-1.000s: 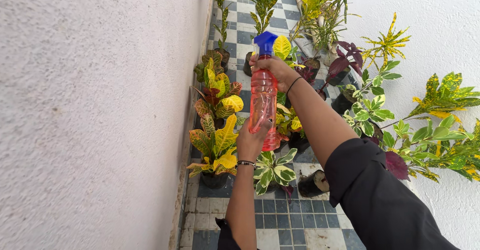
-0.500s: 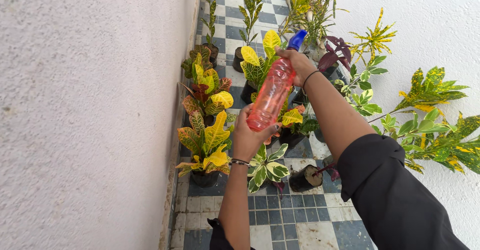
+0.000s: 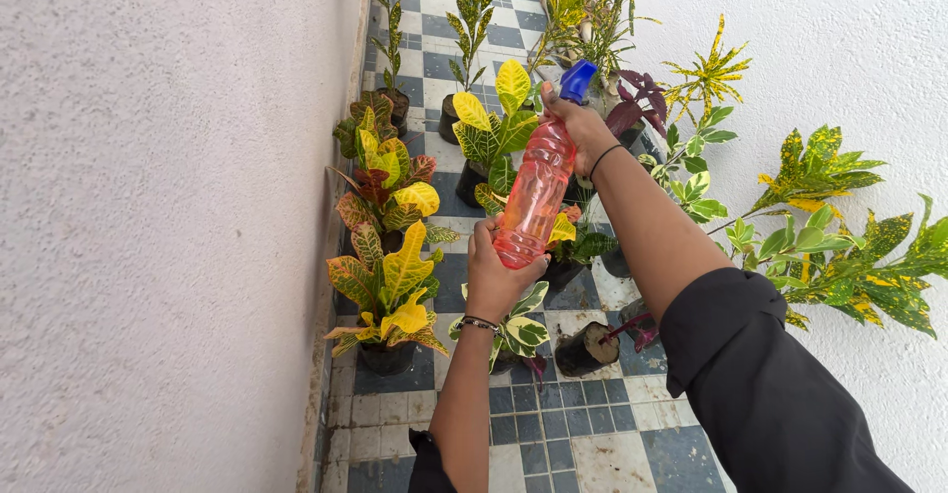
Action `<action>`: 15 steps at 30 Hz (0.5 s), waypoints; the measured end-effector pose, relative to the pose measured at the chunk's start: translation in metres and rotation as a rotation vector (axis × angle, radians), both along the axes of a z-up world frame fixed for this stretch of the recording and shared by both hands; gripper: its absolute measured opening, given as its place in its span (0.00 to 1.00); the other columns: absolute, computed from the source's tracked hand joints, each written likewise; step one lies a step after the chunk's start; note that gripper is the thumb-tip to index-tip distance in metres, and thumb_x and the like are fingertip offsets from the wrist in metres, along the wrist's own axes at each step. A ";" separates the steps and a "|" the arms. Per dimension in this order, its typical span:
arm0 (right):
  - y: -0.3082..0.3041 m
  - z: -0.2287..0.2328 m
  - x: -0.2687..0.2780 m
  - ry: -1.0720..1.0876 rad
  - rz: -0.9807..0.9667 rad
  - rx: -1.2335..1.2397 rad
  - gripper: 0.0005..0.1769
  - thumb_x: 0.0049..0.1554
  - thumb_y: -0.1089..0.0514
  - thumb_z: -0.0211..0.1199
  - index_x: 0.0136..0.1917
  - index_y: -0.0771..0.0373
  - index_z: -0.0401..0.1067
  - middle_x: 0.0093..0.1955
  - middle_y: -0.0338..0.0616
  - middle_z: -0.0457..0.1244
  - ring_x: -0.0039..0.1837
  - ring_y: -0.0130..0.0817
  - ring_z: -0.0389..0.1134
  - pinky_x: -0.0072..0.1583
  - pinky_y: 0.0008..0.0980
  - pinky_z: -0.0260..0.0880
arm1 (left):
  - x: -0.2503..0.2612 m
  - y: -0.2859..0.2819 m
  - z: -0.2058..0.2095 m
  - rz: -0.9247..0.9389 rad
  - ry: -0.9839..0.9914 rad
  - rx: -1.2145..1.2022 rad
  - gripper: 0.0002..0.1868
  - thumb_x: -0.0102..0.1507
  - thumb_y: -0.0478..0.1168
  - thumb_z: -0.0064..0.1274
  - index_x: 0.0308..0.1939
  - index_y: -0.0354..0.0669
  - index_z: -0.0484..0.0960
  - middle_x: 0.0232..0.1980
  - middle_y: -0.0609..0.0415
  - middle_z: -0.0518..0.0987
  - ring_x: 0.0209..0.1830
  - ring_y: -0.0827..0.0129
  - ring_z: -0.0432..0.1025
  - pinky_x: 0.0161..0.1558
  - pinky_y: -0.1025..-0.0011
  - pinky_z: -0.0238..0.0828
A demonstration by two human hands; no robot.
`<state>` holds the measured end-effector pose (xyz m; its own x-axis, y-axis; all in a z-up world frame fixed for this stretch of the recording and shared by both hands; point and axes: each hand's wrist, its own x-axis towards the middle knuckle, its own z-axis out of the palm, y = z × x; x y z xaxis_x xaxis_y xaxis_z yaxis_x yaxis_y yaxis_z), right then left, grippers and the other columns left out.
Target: The person uses a red spray bottle to mist the leaves of several potted plants arranged on a tiled floor. They move the bottle from plant to plant, spraying each one in turn.
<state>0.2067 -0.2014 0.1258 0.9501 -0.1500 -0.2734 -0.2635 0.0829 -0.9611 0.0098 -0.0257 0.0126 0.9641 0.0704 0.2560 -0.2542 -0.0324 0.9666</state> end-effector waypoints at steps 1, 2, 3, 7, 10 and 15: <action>0.001 0.003 -0.003 0.009 -0.008 -0.012 0.27 0.49 0.37 0.75 0.42 0.59 0.68 0.37 0.38 0.63 0.36 0.33 0.68 0.40 0.42 0.76 | 0.000 0.000 0.000 -0.014 0.004 -0.002 0.48 0.47 0.47 0.74 0.64 0.37 0.64 0.62 0.42 0.69 0.60 0.56 0.72 0.61 0.62 0.72; 0.002 0.005 -0.006 0.017 -0.016 -0.024 0.28 0.50 0.37 0.75 0.42 0.59 0.67 0.36 0.38 0.62 0.35 0.33 0.68 0.40 0.43 0.76 | -0.001 0.001 0.000 -0.027 0.015 -0.030 0.48 0.47 0.47 0.74 0.64 0.37 0.64 0.62 0.42 0.69 0.59 0.57 0.72 0.60 0.62 0.73; 0.002 0.008 -0.008 0.010 -0.026 -0.044 0.28 0.50 0.37 0.75 0.42 0.59 0.66 0.36 0.38 0.62 0.35 0.33 0.68 0.40 0.43 0.76 | -0.001 0.001 0.000 -0.043 0.025 -0.057 0.47 0.47 0.48 0.73 0.64 0.37 0.64 0.62 0.43 0.70 0.59 0.58 0.73 0.60 0.63 0.74; -0.004 0.019 -0.014 -0.016 -0.062 -0.045 0.28 0.49 0.37 0.75 0.42 0.59 0.65 0.36 0.38 0.61 0.35 0.35 0.67 0.40 0.45 0.76 | -0.005 -0.010 0.004 -0.066 0.055 -0.084 0.48 0.47 0.48 0.74 0.64 0.37 0.64 0.61 0.41 0.69 0.58 0.59 0.72 0.59 0.64 0.74; -0.020 0.023 -0.019 -0.014 -0.072 -0.094 0.30 0.49 0.31 0.71 0.40 0.58 0.65 0.35 0.38 0.60 0.33 0.35 0.66 0.39 0.43 0.74 | -0.009 -0.030 0.004 -0.072 -0.016 -0.077 0.46 0.49 0.46 0.76 0.63 0.34 0.64 0.62 0.40 0.71 0.58 0.59 0.73 0.59 0.64 0.74; -0.052 0.020 -0.026 0.064 -0.177 -0.397 0.30 0.49 0.31 0.73 0.39 0.59 0.68 0.36 0.36 0.60 0.34 0.32 0.64 0.39 0.43 0.70 | -0.019 -0.073 -0.008 -0.306 0.096 -0.339 0.46 0.50 0.43 0.70 0.64 0.34 0.57 0.59 0.43 0.73 0.55 0.64 0.76 0.56 0.69 0.77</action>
<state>0.1807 -0.2536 0.1453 0.8833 -0.4146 -0.2189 -0.3384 -0.2407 -0.9097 -0.0092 -0.0985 0.0043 0.9718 -0.1566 0.1764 -0.1120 0.3519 0.9293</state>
